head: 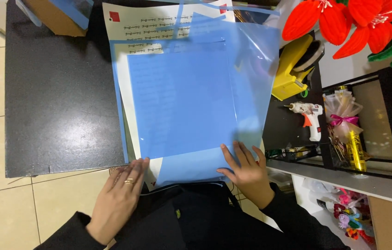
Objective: The person folds a sheet of light blue paper over a transparent sheet on a table. They then use a utility knife to cut the blue paper along the edge of the transparent sheet.
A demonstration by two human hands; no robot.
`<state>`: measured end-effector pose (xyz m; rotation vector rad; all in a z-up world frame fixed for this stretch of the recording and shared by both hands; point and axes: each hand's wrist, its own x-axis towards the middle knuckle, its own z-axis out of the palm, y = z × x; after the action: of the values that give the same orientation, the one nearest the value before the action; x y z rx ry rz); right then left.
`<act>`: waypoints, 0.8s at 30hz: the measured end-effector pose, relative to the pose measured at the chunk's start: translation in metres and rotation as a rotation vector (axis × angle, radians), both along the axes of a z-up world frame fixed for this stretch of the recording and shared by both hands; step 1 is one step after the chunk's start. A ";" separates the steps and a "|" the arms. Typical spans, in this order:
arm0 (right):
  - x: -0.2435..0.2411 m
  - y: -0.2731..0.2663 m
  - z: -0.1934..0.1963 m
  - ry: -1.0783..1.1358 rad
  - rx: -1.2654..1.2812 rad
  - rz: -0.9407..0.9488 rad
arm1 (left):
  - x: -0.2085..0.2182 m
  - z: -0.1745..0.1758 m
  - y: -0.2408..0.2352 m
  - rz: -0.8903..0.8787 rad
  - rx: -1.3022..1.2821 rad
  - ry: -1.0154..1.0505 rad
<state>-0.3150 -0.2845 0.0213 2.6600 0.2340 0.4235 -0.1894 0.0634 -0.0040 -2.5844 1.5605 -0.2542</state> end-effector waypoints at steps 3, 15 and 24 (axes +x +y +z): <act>0.000 0.001 0.003 -0.001 0.012 -0.003 | 0.004 0.007 0.004 0.035 -0.044 -0.016; 0.001 -0.003 0.003 -0.007 0.083 -0.001 | 0.009 0.020 -0.001 0.093 -0.098 -0.084; 0.002 -0.007 -0.005 -0.029 0.264 0.048 | 0.016 0.022 0.000 0.001 -0.071 -0.095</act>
<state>-0.3130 -0.2919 0.0160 2.9080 0.2478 0.5416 -0.1733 0.0630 0.0178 -2.5837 1.5450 -0.4332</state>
